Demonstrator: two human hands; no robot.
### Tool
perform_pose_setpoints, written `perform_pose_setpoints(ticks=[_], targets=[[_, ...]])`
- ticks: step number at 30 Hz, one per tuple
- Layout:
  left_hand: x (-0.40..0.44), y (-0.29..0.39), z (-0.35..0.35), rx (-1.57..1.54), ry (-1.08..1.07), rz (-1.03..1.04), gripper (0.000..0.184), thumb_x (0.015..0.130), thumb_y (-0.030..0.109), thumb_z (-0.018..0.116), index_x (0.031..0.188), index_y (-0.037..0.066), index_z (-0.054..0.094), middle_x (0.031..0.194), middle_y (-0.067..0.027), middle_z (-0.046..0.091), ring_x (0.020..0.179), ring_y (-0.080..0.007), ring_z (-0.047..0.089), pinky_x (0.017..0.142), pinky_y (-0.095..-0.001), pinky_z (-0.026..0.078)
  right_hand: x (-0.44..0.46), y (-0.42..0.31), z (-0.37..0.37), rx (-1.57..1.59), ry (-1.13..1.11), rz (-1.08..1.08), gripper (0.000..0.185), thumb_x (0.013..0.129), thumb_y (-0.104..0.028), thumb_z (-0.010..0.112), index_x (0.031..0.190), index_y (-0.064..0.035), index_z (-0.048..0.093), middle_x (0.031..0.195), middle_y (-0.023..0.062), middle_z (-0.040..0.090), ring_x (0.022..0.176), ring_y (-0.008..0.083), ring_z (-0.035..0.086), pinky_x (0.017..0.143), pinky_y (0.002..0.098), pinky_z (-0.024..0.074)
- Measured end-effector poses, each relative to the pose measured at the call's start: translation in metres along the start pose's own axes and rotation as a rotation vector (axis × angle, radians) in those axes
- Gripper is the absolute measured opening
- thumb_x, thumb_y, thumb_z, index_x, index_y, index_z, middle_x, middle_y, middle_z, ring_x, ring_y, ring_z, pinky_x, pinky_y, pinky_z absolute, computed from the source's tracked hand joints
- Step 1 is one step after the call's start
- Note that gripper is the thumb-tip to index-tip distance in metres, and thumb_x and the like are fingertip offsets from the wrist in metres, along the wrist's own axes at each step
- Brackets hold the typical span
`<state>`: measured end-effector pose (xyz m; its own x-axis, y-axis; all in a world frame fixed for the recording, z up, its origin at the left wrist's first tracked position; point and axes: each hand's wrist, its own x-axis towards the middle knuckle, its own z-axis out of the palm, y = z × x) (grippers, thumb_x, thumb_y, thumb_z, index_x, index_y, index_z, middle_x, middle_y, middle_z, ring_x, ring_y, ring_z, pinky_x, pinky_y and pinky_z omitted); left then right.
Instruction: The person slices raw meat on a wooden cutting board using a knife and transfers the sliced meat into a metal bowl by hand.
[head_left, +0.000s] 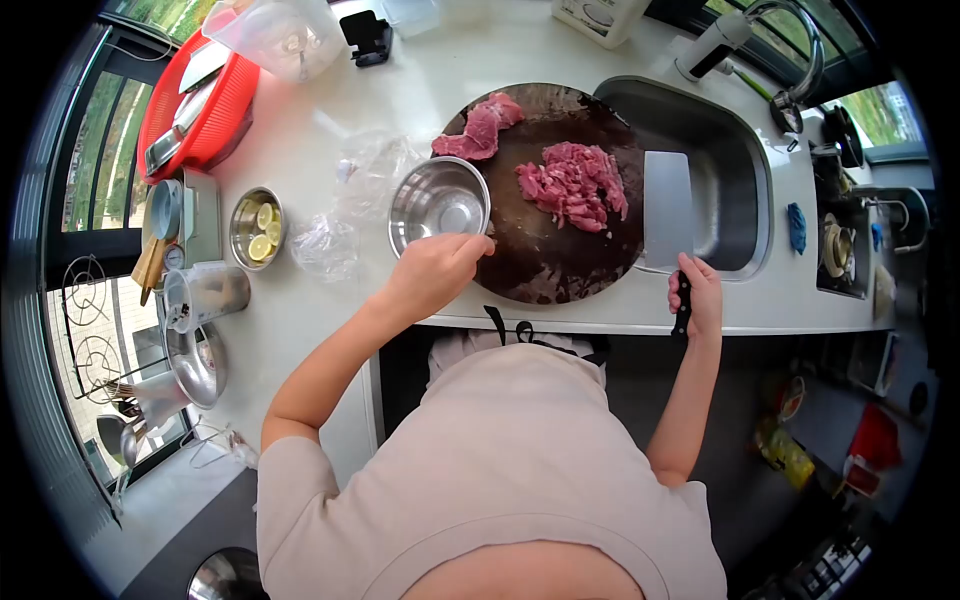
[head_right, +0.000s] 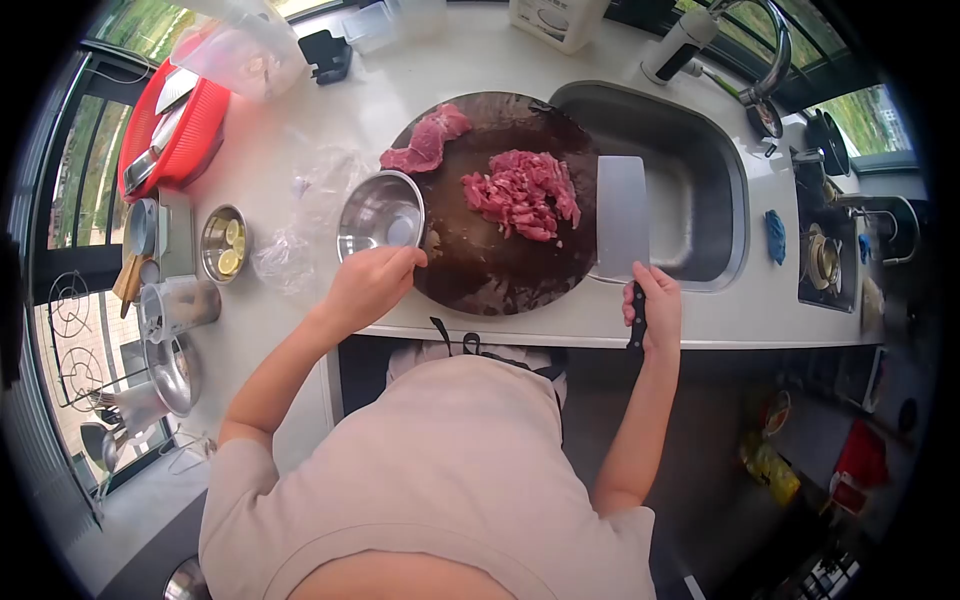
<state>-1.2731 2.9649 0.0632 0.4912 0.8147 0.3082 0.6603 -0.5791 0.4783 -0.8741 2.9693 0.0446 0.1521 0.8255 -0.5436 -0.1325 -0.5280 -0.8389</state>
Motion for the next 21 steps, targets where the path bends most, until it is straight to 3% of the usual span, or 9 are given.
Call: perform_pose_setpoints(ticks=[6, 9, 10, 13, 15, 18, 21], targets=[[-0.002, 0.014, 0.031, 0.215, -0.087, -0.112, 0.027, 0.079, 0.003, 0.07, 0.104, 0.007, 0.063, 0.087, -0.0079, 0.063, 0.083, -0.0267, 0.064, 0.074, -0.0376, 0.053, 0.009, 0.021, -0.018, 0.076, -0.105, 0.133, 0.022, 0.097, -0.025, 0.063, 0.083, -0.0104, 0.055, 0.06, 0.0021, 0.055, 0.04, 0.0097, 0.049, 0.034, 0.0243, 0.037], [0.002, 0.034, 0.037, 0.176, 0.053, -0.241, 0.039, 0.078, 0.009, 0.076, 0.114, 0.007, 0.062, 0.099, -0.0098, 0.059, 0.092, -0.0301, 0.06, 0.08, -0.0395, 0.051, 0.016, 0.027, -0.016, 0.109, -0.14, 0.15, 0.023, 0.097, -0.025, 0.063, 0.082, -0.0099, 0.055, 0.061, 0.0025, 0.055, 0.041, 0.0104, 0.05, 0.035, 0.0249, 0.0376], [0.003, 0.045, 0.042, 0.182, 0.101, -0.283, 0.05, 0.077, 0.016, 0.081, 0.122, 0.007, 0.061, 0.116, -0.0135, 0.056, 0.107, -0.033, 0.056, 0.089, -0.0401, 0.049, 0.018, 0.028, -0.013, 0.116, -0.149, 0.154, 0.023, 0.097, -0.025, 0.063, 0.082, -0.0097, 0.055, 0.061, 0.0026, 0.055, 0.041, 0.0106, 0.05, 0.035, 0.0251, 0.0378], [0.031, 0.072, 0.077, 0.02, 0.266, -0.272, 0.065, 0.077, 0.027, 0.083, 0.132, 0.008, 0.055, 0.136, -0.0199, 0.046, 0.126, -0.0392, 0.046, 0.103, -0.0436, 0.042, 0.027, 0.028, -0.001, 0.087, -0.192, 0.138, 0.024, 0.098, -0.025, 0.062, 0.081, -0.0091, 0.054, 0.061, 0.0028, 0.055, 0.041, 0.0111, 0.05, 0.035, 0.0257, 0.0382], [0.059, 0.078, 0.109, 0.036, 0.358, -0.376, 0.093, 0.074, 0.041, 0.085, 0.147, 0.007, 0.038, 0.15, -0.0282, 0.028, 0.14, -0.0464, 0.028, 0.113, -0.0534, 0.027, 0.032, 0.029, 0.008, 0.098, -0.222, 0.141, 0.026, 0.098, -0.025, 0.062, 0.08, -0.0087, 0.053, 0.061, 0.003, 0.055, 0.041, 0.0114, 0.051, 0.035, 0.0264, 0.0388], [0.094, 0.071, 0.153, 0.047, 0.357, -0.655, 0.126, 0.068, 0.059, 0.083, 0.156, 0.005, 0.011, 0.153, -0.0353, 0.012, 0.143, -0.0529, 0.012, 0.115, -0.0629, 0.012, 0.037, 0.024, 0.02, 0.08, -0.265, 0.148, 0.025, 0.098, -0.026, 0.062, 0.082, -0.0079, 0.055, 0.061, 0.0026, 0.055, 0.041, 0.0115, 0.051, 0.035, 0.0268, 0.0393], [0.117, 0.067, 0.166, -0.006, 0.441, -0.759, 0.123, 0.069, 0.056, 0.082, 0.155, 0.003, 0.012, 0.154, -0.0342, 0.011, 0.143, -0.0564, 0.007, 0.114, -0.0654, 0.01, 0.038, 0.014, 0.035, -0.017, -0.312, 0.145, 0.024, 0.099, -0.026, 0.06, 0.084, -0.0067, 0.057, 0.06, 0.0019, 0.055, 0.041, 0.0113, 0.051, 0.035, 0.0273, 0.0391]])
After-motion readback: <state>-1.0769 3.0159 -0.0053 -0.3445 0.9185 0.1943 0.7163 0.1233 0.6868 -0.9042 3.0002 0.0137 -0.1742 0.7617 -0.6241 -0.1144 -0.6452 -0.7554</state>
